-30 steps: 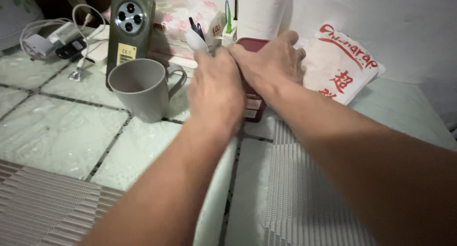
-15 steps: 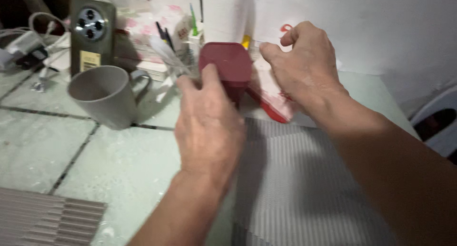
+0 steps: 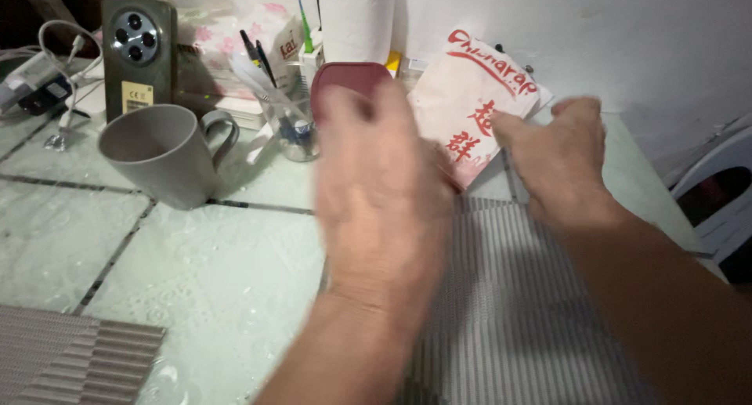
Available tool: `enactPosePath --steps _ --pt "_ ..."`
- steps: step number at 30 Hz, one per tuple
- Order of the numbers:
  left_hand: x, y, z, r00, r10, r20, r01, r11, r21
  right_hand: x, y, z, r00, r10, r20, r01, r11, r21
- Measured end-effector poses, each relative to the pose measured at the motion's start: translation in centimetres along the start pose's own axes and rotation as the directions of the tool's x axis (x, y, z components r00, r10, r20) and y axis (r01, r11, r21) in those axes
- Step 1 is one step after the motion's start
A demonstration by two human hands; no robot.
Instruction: The person wipes placemats and the table surface with a pink cloth, then carries a mug to the sink area and arranges a container and a bag on the table. They then untangle a power cord, plug it into a power strip, and carry the strip toward a wall outlet.
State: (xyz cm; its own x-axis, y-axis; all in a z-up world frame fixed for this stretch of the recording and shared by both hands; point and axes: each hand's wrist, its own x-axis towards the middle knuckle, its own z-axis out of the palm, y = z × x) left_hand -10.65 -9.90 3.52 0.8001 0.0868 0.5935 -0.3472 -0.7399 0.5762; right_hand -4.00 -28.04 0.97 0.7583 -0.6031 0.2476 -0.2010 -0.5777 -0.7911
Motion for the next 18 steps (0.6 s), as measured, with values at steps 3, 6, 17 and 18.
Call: enactPosePath --steps 3,6,17,18 --pt "-0.8 2.2 2.1 0.958 -0.195 0.212 0.238 0.951 -0.198 0.3 0.5 0.0 0.955 0.186 0.233 -0.240 0.942 0.233" --pt "-0.3 2.3 4.4 0.860 -0.376 0.344 0.474 0.839 -0.267 0.3 1.1 0.4 0.894 0.191 0.406 -0.345 0.870 0.352" --pt "2.7 -0.9 10.6 0.638 -0.611 0.469 0.767 0.560 -0.313 1.1 0.4 1.0 0.797 0.264 0.543 -0.483 0.819 0.309" --pt "2.7 -1.0 10.9 0.623 -0.616 0.483 0.779 0.541 -0.316 1.1 0.3 1.0 0.796 0.249 0.551 -0.480 0.815 0.325"
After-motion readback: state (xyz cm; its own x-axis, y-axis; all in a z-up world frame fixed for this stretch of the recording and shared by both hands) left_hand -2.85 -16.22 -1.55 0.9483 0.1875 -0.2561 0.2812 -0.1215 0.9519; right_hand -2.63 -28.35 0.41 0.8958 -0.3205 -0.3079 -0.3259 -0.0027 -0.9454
